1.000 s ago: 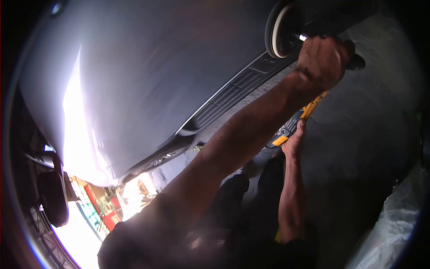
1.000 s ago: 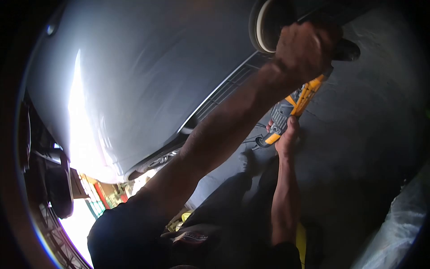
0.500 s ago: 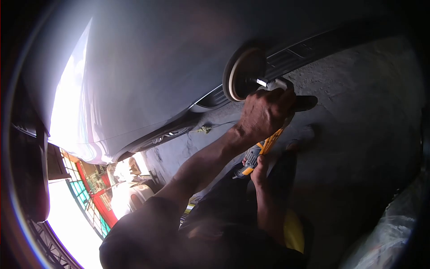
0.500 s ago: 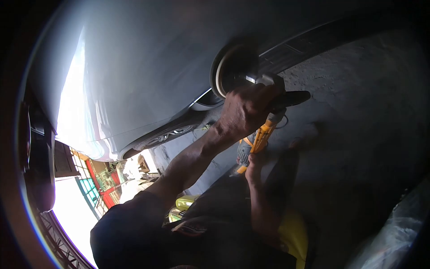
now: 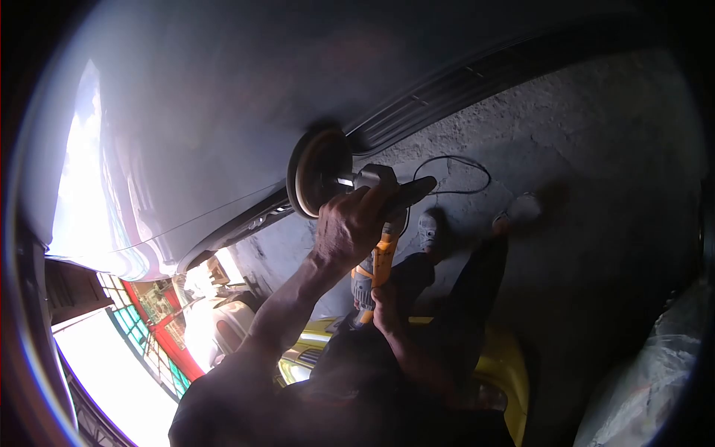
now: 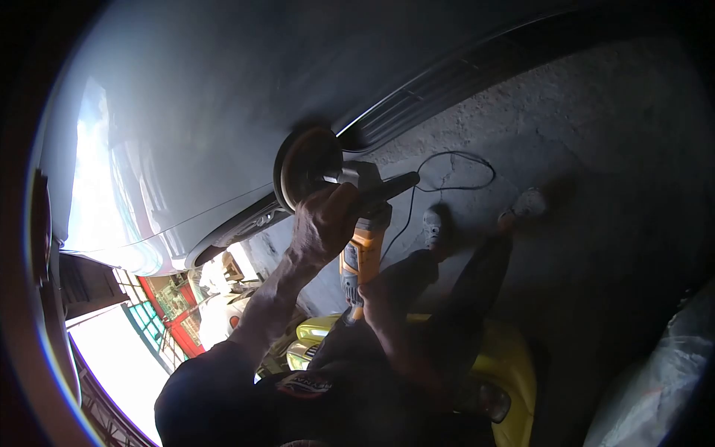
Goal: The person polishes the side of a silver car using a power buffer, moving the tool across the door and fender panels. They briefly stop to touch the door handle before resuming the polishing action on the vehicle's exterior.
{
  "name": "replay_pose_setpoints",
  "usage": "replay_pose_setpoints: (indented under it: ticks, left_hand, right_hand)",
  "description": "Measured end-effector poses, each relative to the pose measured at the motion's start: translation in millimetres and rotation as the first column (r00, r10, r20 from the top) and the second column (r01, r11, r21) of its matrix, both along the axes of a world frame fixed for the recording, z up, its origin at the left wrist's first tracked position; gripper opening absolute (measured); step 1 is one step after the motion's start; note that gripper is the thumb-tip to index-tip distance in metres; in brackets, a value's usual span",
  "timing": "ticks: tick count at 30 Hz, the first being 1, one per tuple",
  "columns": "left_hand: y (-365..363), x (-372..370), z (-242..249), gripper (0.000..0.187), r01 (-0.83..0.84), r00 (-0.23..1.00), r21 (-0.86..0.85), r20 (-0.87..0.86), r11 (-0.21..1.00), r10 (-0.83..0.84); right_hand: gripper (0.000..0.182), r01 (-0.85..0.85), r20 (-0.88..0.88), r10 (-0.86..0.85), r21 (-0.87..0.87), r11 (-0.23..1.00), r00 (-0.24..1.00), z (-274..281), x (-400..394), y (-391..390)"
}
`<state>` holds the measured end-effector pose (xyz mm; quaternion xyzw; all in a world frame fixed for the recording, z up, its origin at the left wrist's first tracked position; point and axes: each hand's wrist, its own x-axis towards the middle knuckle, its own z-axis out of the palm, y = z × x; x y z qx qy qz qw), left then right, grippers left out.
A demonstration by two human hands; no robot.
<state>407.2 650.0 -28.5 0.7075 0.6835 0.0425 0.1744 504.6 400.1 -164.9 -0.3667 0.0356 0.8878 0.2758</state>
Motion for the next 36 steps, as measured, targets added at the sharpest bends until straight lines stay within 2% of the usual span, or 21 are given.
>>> replay_pose_setpoints:
  ticks: [1, 2, 8, 11, 13, 15, 16, 19, 21, 22, 23, 25, 28, 32, 33, 36]
  left_hand:
    - [-0.2, -0.4, 4.7, 0.03, -0.003, 1.0, 0.012, 0.007, 1.0, 0.003]
    - [1.5, 0.7, 9.4, 0.03, 0.02, 1.0, 0.024, 0.01, 0.999, -0.021]
    - [31.8, 32.4, 36.0, 0.032, 0.151, 0.988, 0.118, -0.007, 0.981, -0.151]
    - [62.2, 60.5, 41.8, 0.018, 0.212, 0.977, 0.148, 0.002, 0.966, -0.215]
    - [83.5, 78.0, 39.4, 0.02, 0.269, 0.96, 0.18, 0.034, 0.946, -0.28]
    - [104.5, 96.5, 34.6, 0.022, 0.324, 0.939, 0.211, 0.045, 0.922, -0.341]
    - [115.4, 105.8, 32.2, 0.022, 0.351, 0.929, 0.229, 0.039, 0.908, -0.369]
    - [151.5, 138.6, 29.4, 0.022, 0.413, 0.9, 0.281, 0.022, 0.866, -0.436]
    - [175.2, 160.0, 28.1, 0.022, 0.446, 0.879, 0.31, 0.022, 0.84, -0.475]
    - [182.6, 169.5, 28.4, 0.02, 0.426, 0.886, 0.328, 0.038, 0.843, -0.462]
    - [208.3, 190.3, 32.1, 0.019, 0.459, 0.867, 0.326, 0.037, 0.826, -0.497]
    - [224.2, 201.6, 36.7, 0.018, 0.461, 0.871, 0.272, 0.041, 0.844, -0.489]
    - [253.8, 214.3, 45.3, 0.02, 0.466, 0.868, 0.292, 0.032, 0.836, -0.495]
    - [294.4, 246.8, 42.5, 0.023, 0.471, 0.863, 0.298, 0.041, 0.83, -0.504]
    - [305.9, 254.4, 41.9, 0.022, 0.472, 0.853, 0.335, 0.057, 0.815, -0.518]
    - [339.9, 285.4, 38.2, 0.017, 0.463, 0.84, 0.406, 0.084, 0.788, -0.536]
  right_hand:
    - [0.012, 0.001, -0.003, -0.001, 0.013, 1.0, 1.0, -2.6, -1.5, -4.4]
    - [0.068, -0.034, 0.007, 0.033, 0.072, 0.997, 0.999, -5.1, -5.5, -3.3]
    - [0.073, 0.132, 0.064, -0.14, 0.118, 0.984, 0.988, 13.8, 7.8, 41.4]
    - [0.076, 0.263, 0.012, -0.27, 0.184, 0.947, 0.963, 15.6, 18.7, 81.7]
    - [0.075, 0.109, 0.358, -0.328, 0.513, 0.852, 0.874, -55.4, 19.2, 50.5]
    - [0.072, 0.071, 0.449, -0.355, 0.536, 0.841, 0.82, -68.1, 29.0, 68.9]
    - [0.069, 0.151, 0.38, -0.333, 0.436, 0.887, 0.863, -72.3, 33.9, 76.7]
    - [0.059, 0.354, 0.19, -0.407, 0.259, 0.899, 0.893, -54.3, 58.8, 139.8]
    - [0.058, 0.416, 0.077, -0.43, 0.147, 0.897, 0.9, -53.1, 76.1, 167.1]
    - [0.041, 0.435, -0.078, -0.428, 0.15, 0.888, 0.901, -51.0, 85.6, 178.7]
    - [0.038, 0.4, -0.067, -0.399, 0.287, 0.87, 0.915, -32.0, 112.0, 220.3]
    - [0.043, 0.436, -0.014, -0.447, 0.253, 0.864, 0.895, -18.0, 121.7, 245.8]
    - [0.065, 0.491, -0.054, -0.495, 0.258, 0.832, 0.867, -2.1, 131.0, 285.8]
    - [0.069, 0.5, 0.012, -0.521, 0.266, 0.824, 0.853, -2.7, 153.6, 327.4]
    - [0.061, 0.525, -0.041, -0.542, 0.316, 0.79, 0.839, -2.9, 159.2, 338.8]
    - [0.065, 0.536, -0.037, -0.558, 0.339, 0.773, 0.829, -2.7, 187.3, 375.1]
